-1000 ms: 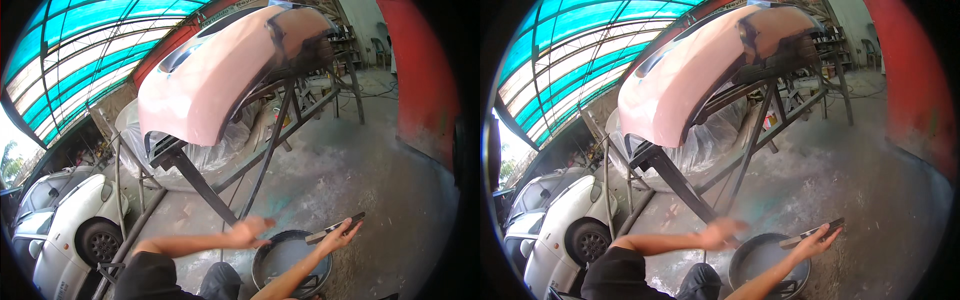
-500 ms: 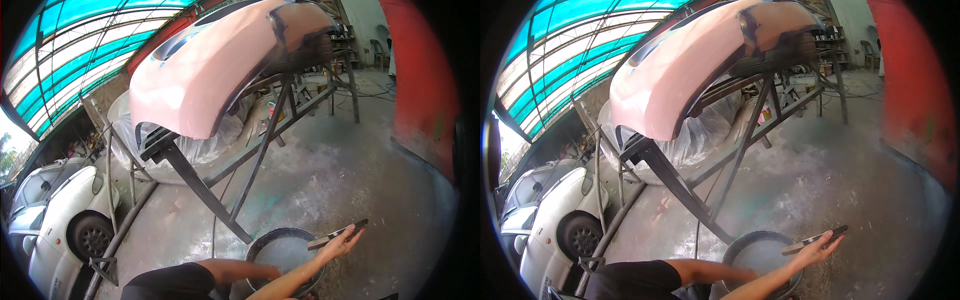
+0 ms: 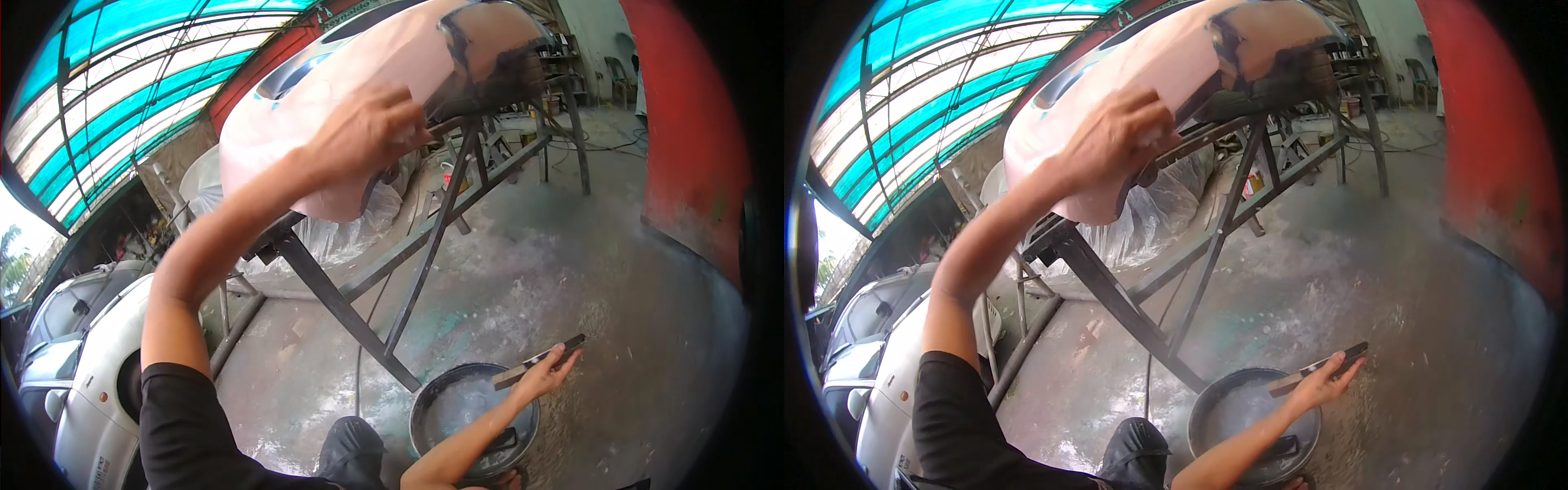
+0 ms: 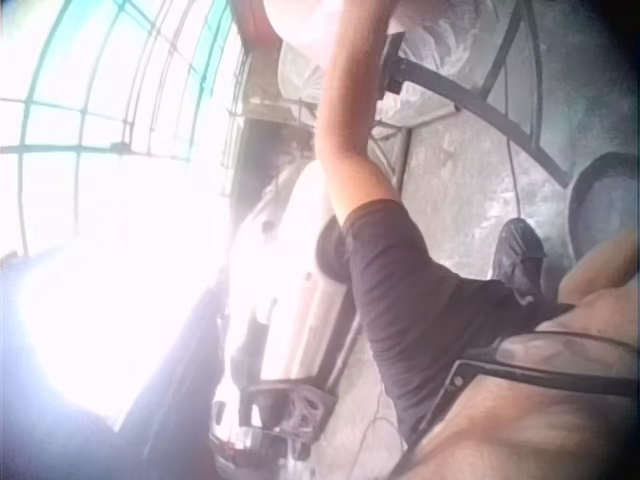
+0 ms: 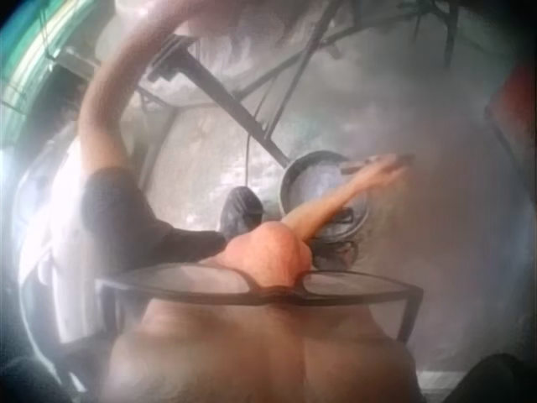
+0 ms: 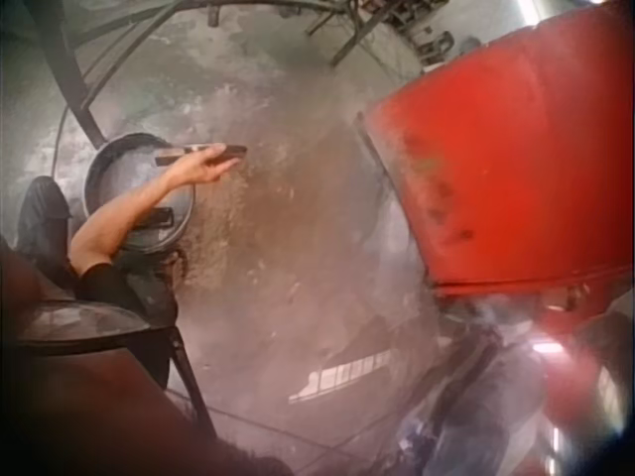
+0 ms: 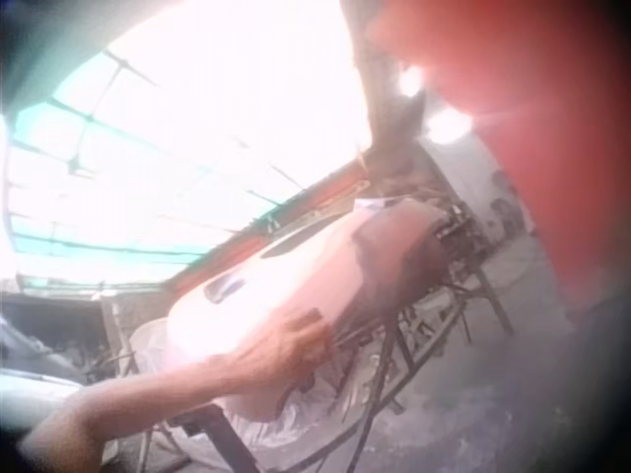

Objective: The person sands the surface of a car bumper using a sanding block, periodically rinsing the block in a bucket of water and wiping the bumper by hand.

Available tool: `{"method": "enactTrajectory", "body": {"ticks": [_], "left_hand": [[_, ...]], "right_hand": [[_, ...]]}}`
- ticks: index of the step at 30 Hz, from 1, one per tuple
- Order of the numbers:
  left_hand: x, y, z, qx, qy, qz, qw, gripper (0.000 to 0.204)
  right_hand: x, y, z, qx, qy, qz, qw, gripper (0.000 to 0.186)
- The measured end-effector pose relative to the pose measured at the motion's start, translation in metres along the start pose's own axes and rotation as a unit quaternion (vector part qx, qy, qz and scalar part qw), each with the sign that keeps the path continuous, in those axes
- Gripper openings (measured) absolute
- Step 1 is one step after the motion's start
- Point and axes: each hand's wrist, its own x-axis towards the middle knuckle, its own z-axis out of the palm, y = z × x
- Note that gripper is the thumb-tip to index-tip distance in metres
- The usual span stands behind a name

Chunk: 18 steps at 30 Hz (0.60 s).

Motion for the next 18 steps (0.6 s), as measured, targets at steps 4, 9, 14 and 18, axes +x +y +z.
{"method": "enactTrajectory", "body": {"ticks": [4,9,14,18], "left_hand": [[0.028,-0.046,0.020,0.122,-0.087,0.009,0.989,0.072],[0.057,-0.051,0.042,0.261,-0.193,-0.043,0.945,0.088],[-0.012,-0.025,0.018,0.199,-0.169,-0.003,0.965,0.092],[-0.073,0.022,-0.009,0.169,-0.206,-0.026,0.963,0.094]], "right_hand": [[-0.019,0.003,0.010,0.001,-0.028,0.010,1.000,0.065],[-0.028,-0.008,0.009,-0.018,-0.038,0.021,0.999,0.067],[-0.027,-0.003,0.012,-0.019,-0.055,-0.007,0.998,0.066],[-0.037,-0.003,0.016,-0.053,-0.062,-0.020,0.996,0.067]]}}
